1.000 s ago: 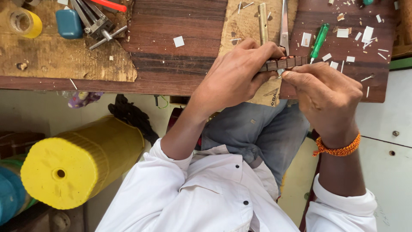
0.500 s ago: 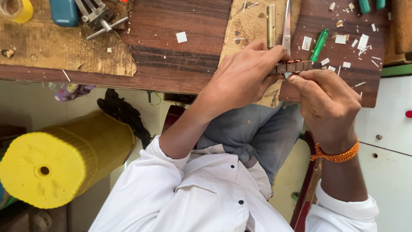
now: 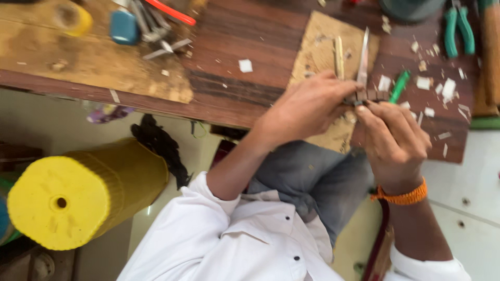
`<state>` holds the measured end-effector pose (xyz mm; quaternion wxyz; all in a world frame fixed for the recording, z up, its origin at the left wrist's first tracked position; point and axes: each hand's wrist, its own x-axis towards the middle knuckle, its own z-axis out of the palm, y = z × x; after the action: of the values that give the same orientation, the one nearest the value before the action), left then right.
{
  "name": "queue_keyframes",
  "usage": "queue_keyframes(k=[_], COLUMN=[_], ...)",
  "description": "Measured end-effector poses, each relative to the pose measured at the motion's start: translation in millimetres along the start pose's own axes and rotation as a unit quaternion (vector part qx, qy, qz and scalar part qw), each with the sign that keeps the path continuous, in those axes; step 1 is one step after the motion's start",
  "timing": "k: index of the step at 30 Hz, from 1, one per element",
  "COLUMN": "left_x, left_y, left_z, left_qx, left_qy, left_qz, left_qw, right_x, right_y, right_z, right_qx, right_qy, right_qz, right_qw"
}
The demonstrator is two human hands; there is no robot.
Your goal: The person inserts small white rectangular pieces into slots on a circular copper-wound stator using a green screwdriver and scissors. They repeatedly cut the white pieces to size and press them into place around the stator's circumference.
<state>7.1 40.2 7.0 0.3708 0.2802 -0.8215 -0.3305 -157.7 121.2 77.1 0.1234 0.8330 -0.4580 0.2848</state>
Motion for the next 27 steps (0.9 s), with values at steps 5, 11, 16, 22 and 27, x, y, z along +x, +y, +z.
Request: queue_keyframes(k=[5,11,16,22,27], left_x=[2,4,6,7,6], left_y=[-13,-20,-21,-29,-35], left_z=[-6,-8,-2,-5,-29], left_qx=[-0.012,-0.001,0.006,-0.002,-0.087], left_qy=[0.0,-0.023,-0.026,-0.051,-0.086], left_qz=[0.015,0.015,0.025,0.022,0.08], left_qw=[1.0,1.0,0.999,0.998,0.989], right_x=[2,-13,-13,-15,-18], right_y=[5,14,19,13,3], right_z=[10,19,14,17,20], right_qx=[-0.017,-0.07,-0.116,-0.208,-0.181], right_qy=[0.003,-0.025,-0.044,-0.03,-0.014], right_qz=[-0.015,-0.033,-0.065,-0.051,0.011], right_qw=[1.0,0.997,0.99,0.976,0.983])
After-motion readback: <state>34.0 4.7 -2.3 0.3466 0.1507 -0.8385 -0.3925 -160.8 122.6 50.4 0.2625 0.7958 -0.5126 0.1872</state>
